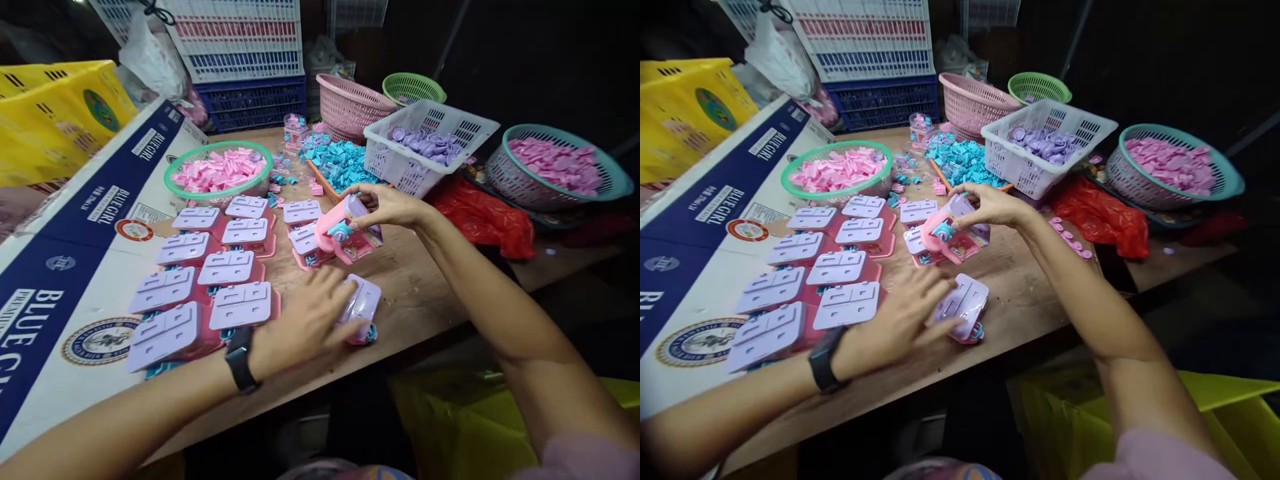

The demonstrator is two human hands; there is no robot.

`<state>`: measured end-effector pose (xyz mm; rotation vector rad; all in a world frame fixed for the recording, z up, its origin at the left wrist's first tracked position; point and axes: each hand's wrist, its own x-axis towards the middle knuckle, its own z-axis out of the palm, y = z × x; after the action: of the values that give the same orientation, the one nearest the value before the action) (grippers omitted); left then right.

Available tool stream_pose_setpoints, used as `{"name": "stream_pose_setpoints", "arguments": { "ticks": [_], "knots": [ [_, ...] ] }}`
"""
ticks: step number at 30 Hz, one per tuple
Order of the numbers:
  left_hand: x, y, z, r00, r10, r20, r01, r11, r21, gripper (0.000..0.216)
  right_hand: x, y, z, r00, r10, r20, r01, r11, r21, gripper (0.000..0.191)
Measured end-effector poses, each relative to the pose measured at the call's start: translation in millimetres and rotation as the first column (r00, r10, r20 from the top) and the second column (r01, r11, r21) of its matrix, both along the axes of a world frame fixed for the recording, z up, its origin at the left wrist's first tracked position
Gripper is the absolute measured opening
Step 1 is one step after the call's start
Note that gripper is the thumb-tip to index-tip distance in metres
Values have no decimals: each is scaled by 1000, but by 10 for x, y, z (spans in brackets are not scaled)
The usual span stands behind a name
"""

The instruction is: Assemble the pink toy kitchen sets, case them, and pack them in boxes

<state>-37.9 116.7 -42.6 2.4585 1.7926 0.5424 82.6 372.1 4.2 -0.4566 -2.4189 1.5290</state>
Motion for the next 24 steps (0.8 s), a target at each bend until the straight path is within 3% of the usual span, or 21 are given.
{"name": "stream_pose_setpoints", "arguments": {
  "ticks": [2, 4, 6, 8, 13, 18, 22, 24],
  "knots": [
    [411, -153, -163, 998, 6, -62, -7, 1000, -17, 64, 73, -31, 6, 999, 20, 29, -23, 993, 116, 75],
    [605, -262, -325, 992, 57, -115, -66, 995, -69, 62, 137, -95, -2, 994, 54, 91, -76, 962, 263, 75],
    [600, -362, -425, 991, 46, -127, -62, 989, -130, 65, 191, -181, -18, 985, 71, 155, -126, 915, 382, 76],
    [461, -487, -434, 995, -33, -94, 16, 984, -180, 82, 228, -268, -35, 980, 74, 186, -149, 888, 434, 76],
    [-8, -848, -297, 981, -192, 10, 190, 958, -214, 96, 157, -431, -133, 978, 96, 187, -166, 897, 409, 81],
    [-167, -1113, -307, 988, -145, 58, 154, 970, -187, 95, -111, -684, -445, 959, 117, 256, -211, 902, 377, 91],
    [-49, -1260, -357, 996, -53, 78, 65, 986, -154, 84, -176, -943, -735, 983, 165, 77, -182, 900, 397, 68],
    [30, -1294, -414, 996, -11, 91, 22, 993, -119, 71, -90, -1061, -865, 995, 53, -83, -16, 919, 394, 51]
  ]
}}
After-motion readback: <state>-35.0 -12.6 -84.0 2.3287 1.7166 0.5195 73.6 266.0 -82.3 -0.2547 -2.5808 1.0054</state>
